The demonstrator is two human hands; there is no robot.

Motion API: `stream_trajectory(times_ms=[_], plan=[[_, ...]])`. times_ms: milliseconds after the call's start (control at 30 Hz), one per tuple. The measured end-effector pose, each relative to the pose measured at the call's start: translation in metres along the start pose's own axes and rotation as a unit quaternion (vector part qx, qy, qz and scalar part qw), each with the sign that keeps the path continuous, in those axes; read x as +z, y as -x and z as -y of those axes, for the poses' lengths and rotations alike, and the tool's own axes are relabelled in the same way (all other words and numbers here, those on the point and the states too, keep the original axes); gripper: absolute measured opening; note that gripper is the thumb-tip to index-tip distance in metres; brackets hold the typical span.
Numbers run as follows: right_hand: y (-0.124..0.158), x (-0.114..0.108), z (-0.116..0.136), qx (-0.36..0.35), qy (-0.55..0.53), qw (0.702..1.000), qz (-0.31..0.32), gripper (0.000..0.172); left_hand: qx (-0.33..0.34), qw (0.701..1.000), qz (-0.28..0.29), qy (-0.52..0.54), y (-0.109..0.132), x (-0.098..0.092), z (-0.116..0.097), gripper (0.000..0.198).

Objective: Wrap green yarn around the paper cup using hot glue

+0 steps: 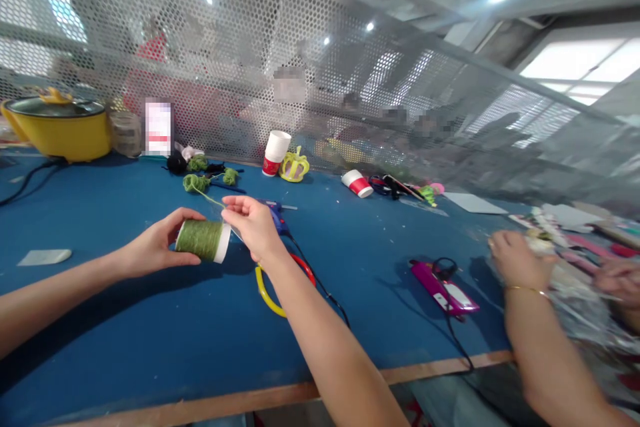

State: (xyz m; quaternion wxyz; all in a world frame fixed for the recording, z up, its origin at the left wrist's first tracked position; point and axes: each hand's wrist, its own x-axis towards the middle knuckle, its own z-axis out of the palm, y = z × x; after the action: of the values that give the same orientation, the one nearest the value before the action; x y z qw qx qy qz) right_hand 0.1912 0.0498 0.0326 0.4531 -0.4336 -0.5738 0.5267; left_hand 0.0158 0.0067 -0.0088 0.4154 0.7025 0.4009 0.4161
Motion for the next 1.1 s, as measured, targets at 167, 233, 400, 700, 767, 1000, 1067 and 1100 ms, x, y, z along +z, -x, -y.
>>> stream_trajectory(times_ms=[167, 233, 400, 700, 767, 1000, 1067, 1100], plan=[[0.0, -0.002, -0.008, 0.0, 0.006, 1.0, 0.007, 0.024, 0.041, 0.996, -0.015, -0.074, 0.001, -0.001, 0.003, 0.051], [0.0, -0.003, -0.011, -0.005, 0.024, 1.0, 0.01, 0.025, 0.065, 0.993, -0.018, -0.1, 0.001, -0.001, 0.005, 0.051], [0.001, -0.001, -0.014, -0.019, 0.031, 0.999, 0.0, 0.025, 0.108, 0.986, -0.02, -0.127, 0.0, -0.002, 0.007, 0.048], [0.009, 0.007, -0.01, -0.064, -0.006, 0.997, -0.034, 0.022, -0.063, 0.996, 0.022, 0.067, 0.001, 0.002, -0.006, 0.055], [0.012, 0.009, -0.01, -0.071, 0.004, 0.997, -0.03, 0.021, -0.099, 0.99, 0.017, 0.102, 0.0, 0.002, -0.01, 0.053], [0.014, 0.011, -0.007, -0.069, 0.044, 0.997, -0.011, 0.022, -0.076, 0.996, -0.008, 0.034, 0.0, 0.001, -0.016, 0.041], [0.014, 0.01, -0.007, -0.071, 0.041, 0.997, -0.009, 0.022, -0.062, 0.998, -0.006, 0.023, 0.0, 0.001, -0.015, 0.042], [0.013, 0.01, -0.008, -0.071, 0.038, 0.997, -0.009, 0.022, -0.056, 0.998, -0.005, 0.02, 0.0, 0.0, -0.015, 0.042]])
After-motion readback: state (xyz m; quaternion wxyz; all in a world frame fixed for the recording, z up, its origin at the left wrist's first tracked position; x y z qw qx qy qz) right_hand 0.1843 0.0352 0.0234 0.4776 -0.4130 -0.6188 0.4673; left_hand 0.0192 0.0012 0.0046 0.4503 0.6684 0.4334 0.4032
